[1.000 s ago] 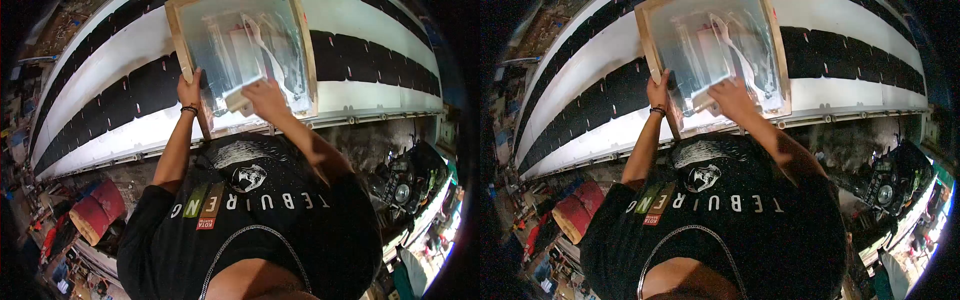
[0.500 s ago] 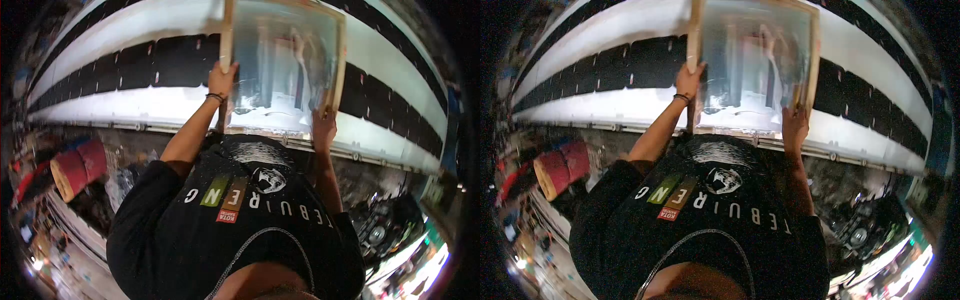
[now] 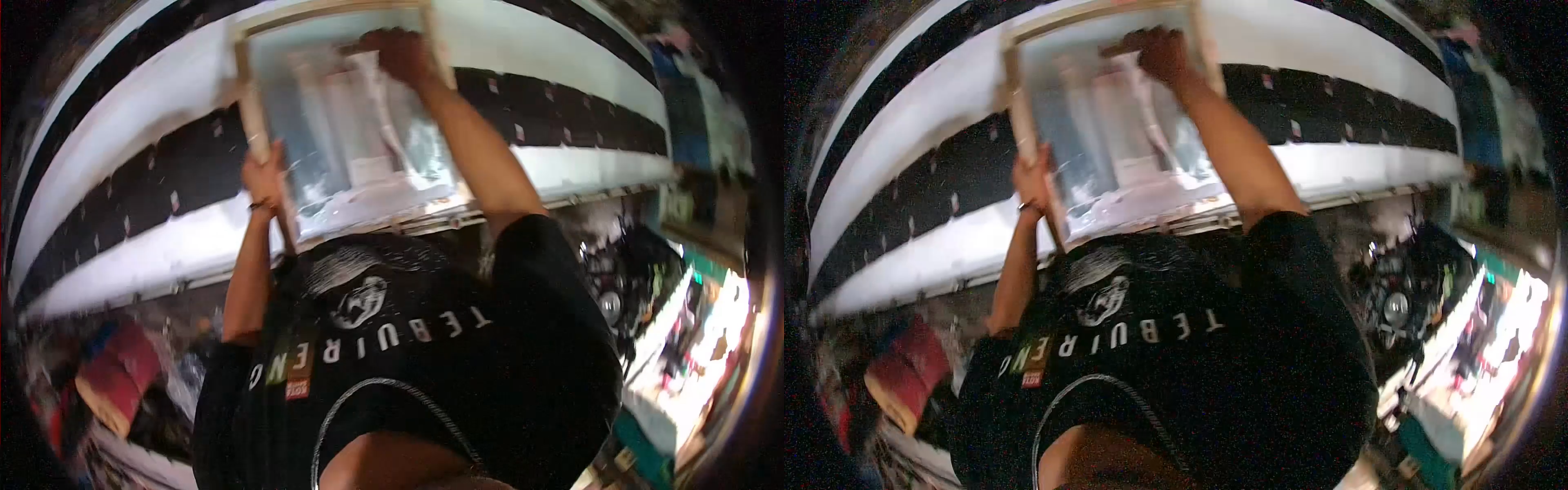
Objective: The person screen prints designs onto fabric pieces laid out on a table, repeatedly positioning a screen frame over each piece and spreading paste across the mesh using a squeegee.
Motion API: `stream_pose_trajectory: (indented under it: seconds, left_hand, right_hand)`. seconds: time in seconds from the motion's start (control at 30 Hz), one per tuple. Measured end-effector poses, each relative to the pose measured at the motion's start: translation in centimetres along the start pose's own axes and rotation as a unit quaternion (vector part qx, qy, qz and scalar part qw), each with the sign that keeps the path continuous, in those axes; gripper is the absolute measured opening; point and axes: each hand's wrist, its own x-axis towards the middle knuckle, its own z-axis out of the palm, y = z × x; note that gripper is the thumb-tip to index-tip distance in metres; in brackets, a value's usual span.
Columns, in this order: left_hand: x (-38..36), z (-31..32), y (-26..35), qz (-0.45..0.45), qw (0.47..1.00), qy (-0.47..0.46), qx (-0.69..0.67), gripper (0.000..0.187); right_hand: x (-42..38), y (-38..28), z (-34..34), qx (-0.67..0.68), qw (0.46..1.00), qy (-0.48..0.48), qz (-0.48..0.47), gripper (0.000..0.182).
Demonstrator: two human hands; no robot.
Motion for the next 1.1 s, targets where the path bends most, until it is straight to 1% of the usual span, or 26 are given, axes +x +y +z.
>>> stream_pose_trajectory:
  seconds: [0.07,0.1,0.13,0.17,0.2,0.27,0.3,0.33,0.4,0.43,0.47,0.53,0.57,0.6,0.67,0.7,0.73,0.77,0.8,0.87,0.9,0.93,0.97,1.0,1.07,1.1]
  left_hand:
    - [1.5,0.3,-2.3,0.114,0.989,0.043,0.079,0.048]
    - [0.6,0.7,-1.7,0.114,0.990,0.029,0.078,0.048]
    - [0.1,0.3,-0.1,0.081,0.995,0.021,0.047,0.051]
    - [-0.3,0.3,1.1,0.048,0.999,0.014,0.018,0.054]
    - [-0.3,0.5,1.1,0.051,0.999,0.004,0.019,0.054]
    - [0.1,0.1,0.5,0.003,1.000,-0.002,0.017,0.054]
    - [0.2,-0.3,0.9,-0.019,0.998,-0.016,0.060,0.051]
    - [0.2,-0.1,0.9,-0.019,0.998,-0.019,0.061,0.051]
    - [0.2,-0.1,0.7,0.040,0.997,-0.013,0.061,0.051]
    - [-0.4,-0.1,1.6,0.045,0.994,-0.007,0.098,0.051]
    - [-0.2,-0.2,1.4,0.047,0.994,-0.005,0.098,0.051]
    - [0.3,0.2,0.5,0.075,0.994,0.010,0.083,0.053]
    - [0.2,0.2,0.4,0.075,0.994,0.011,0.082,0.053]
    - [0.1,0.2,0.7,0.069,0.993,0.017,0.091,0.054]
    - [-0.3,0.4,1.2,0.062,0.993,0.026,0.102,0.055]
    - [-0.3,0.4,1.2,0.049,0.991,0.016,0.121,0.057]
    - [0.2,-0.1,0.6,0.035,0.989,0.008,0.142,0.058]
    - [0.9,-0.1,-0.9,0.047,0.992,0.010,0.117,0.060]
    - [0.2,-0.1,0.0,0.041,0.996,-0.001,0.077,0.061]
    - [0.5,0.1,-0.5,0.001,0.992,0.015,0.122,0.056]
    - [0.0,-0.1,0.2,-0.004,0.992,0.028,0.123,0.056]
    - [-0.5,-0.2,1.5,0.015,0.990,0.026,0.139,0.054]
    - [-0.7,-0.1,2.5,0.037,0.987,0.023,0.152,0.051]
    - [-0.8,0.0,2.5,0.034,0.988,0.030,0.149,0.051]
    - [-0.5,0.0,2.1,0.022,0.993,0.013,0.113,0.049]
    - [-0.5,-0.2,2.0,0.041,0.991,0.017,0.126,0.050]
  right_hand:
    - [-4.8,1.0,-1.3,0.110,0.993,0.023,-0.020,0.041]
    - [-7.6,1.2,-1.8,0.096,0.995,-0.006,-0.008,0.039]
    - [-10.1,0.8,-2.5,0.082,0.996,-0.033,0.002,0.038]
    - [-12.7,0.7,-2.8,0.114,0.993,-0.024,-0.009,0.037]
    - [-15.4,0.5,-3.1,0.146,0.989,-0.014,-0.022,0.037]
    - [-20.2,-0.8,-5.1,0.173,0.983,-0.054,0.013,0.038]
    - [-22.5,-1.7,-5.2,0.176,0.983,-0.028,0.038,0.037]
    - [-24.8,-2.7,-4.8,0.179,0.982,-0.001,0.060,0.037]
    - [-28.0,-4.6,-4.0,0.208,0.972,0.026,0.110,0.037]
    - [-29.2,-5.9,-4.8,0.211,0.967,0.019,0.140,0.037]
    - [-29.9,-7.1,-5.5,0.212,0.967,0.021,0.139,0.037]
    - [-31.0,-9.0,-6.3,0.215,0.961,-0.009,0.173,0.037]
    - [-31.4,-9.5,-6.1,0.220,0.966,0.027,0.131,0.036]
    - [-31.3,-9.7,-6.1,0.220,0.966,0.027,0.130,0.036]
    - [-30.5,-9.9,-5.8,0.221,0.971,-0.012,0.085,0.036]
    - [-29.7,-9.5,-7.0,0.248,0.965,-0.045,0.069,0.035]
    - [-29.5,-9.5,-7.9,0.255,0.964,-0.046,0.061,0.035]
    - [-29.3,-9.3,-8.6,0.294,0.954,-0.036,0.048,0.038]
    - [-28.8,-9.0,-9.3,0.332,0.942,-0.025,0.032,0.042]
    - [-29.0,-9.0,-10.6,0.319,0.947,-0.028,-0.004,0.041]
    - [-29.5,-9.0,-10.7,0.301,0.952,-0.050,-0.023,0.040]
    - [-29.8,-8.8,-10.6,0.281,0.956,-0.072,-0.040,0.039]
    - [-31.0,-8.7,-7.8,0.287,0.951,-0.107,-0.030,0.047]
    - [-31.8,-8.3,-6.3,0.286,0.951,-0.106,-0.038,0.047]
    - [-32.1,-7.7,-4.8,0.367,0.925,-0.070,-0.071,0.056]
    - [-31.4,-7.6,-5.3,0.353,0.930,-0.047,-0.093,0.058]
